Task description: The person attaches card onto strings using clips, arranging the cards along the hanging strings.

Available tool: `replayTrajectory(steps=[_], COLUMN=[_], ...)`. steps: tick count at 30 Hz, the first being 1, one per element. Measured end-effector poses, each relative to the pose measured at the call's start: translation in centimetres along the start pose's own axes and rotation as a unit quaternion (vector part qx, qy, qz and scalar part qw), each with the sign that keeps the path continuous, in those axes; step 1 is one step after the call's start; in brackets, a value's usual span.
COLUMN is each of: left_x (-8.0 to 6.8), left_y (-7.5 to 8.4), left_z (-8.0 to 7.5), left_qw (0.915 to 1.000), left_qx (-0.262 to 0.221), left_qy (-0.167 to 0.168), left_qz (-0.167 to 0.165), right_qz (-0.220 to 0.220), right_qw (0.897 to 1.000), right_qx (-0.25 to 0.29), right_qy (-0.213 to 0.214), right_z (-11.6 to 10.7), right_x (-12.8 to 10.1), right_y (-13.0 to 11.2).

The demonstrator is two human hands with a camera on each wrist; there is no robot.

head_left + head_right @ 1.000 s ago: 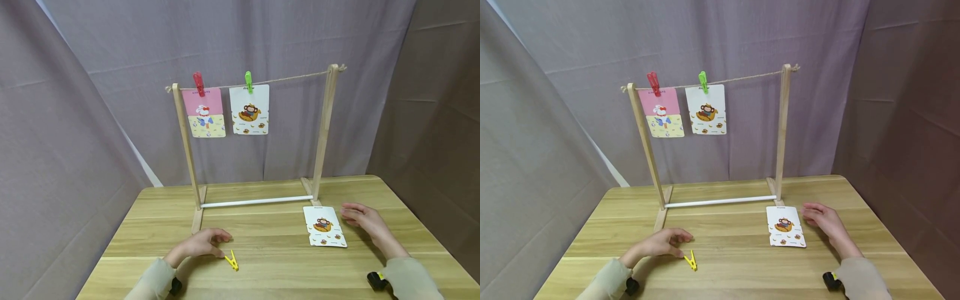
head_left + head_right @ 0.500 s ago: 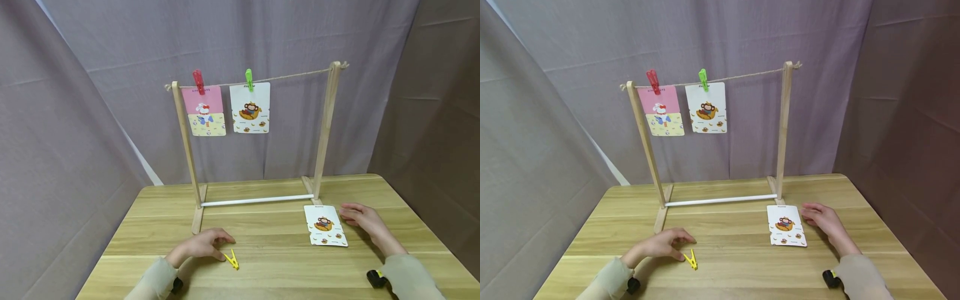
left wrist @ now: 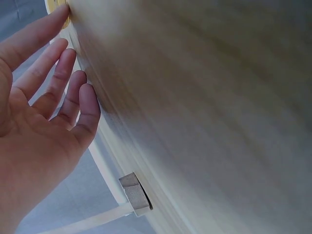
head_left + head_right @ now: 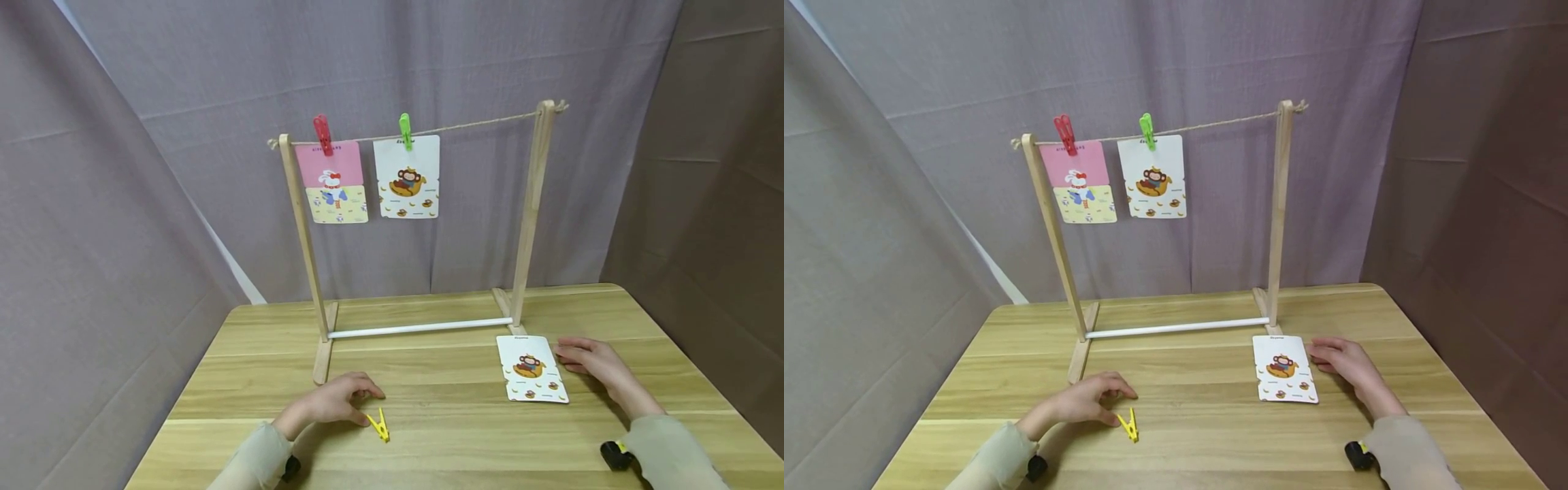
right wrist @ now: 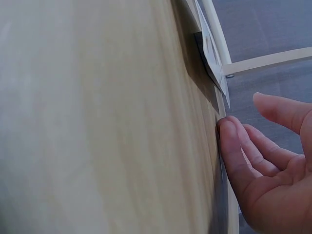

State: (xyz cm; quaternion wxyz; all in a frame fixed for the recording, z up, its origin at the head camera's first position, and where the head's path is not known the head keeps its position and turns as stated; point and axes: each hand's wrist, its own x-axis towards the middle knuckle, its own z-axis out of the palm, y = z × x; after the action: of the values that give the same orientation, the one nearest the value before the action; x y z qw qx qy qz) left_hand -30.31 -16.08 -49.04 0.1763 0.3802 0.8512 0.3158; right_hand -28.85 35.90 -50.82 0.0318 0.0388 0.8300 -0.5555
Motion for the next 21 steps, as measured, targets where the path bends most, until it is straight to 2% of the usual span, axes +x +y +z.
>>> replayTrajectory(steps=[10,17,21], left_x=[-0.26,-0.39,-0.21], left_y=[0.01,0.48,0.77], left_z=[0.09,0.13,0.22], left_qw=[0.9999,0.9989,0.9981], left_qx=[0.009,0.041,0.06], left_qy=[-0.004,-0.019,-0.015], left_qz=[-0.003,-0.008,-0.004], right_qz=[0.011,0.017,0.023], right_qw=[1.0,1.0,0.999], right_qx=[0.0,-0.017,-0.034], right_qy=[-0.017,-0.018,-0.016], right_z=[0.57,0.82,0.81], right_x=[0.25,0.63,0.65], right_y=[-0.07,-0.46,-0.84])
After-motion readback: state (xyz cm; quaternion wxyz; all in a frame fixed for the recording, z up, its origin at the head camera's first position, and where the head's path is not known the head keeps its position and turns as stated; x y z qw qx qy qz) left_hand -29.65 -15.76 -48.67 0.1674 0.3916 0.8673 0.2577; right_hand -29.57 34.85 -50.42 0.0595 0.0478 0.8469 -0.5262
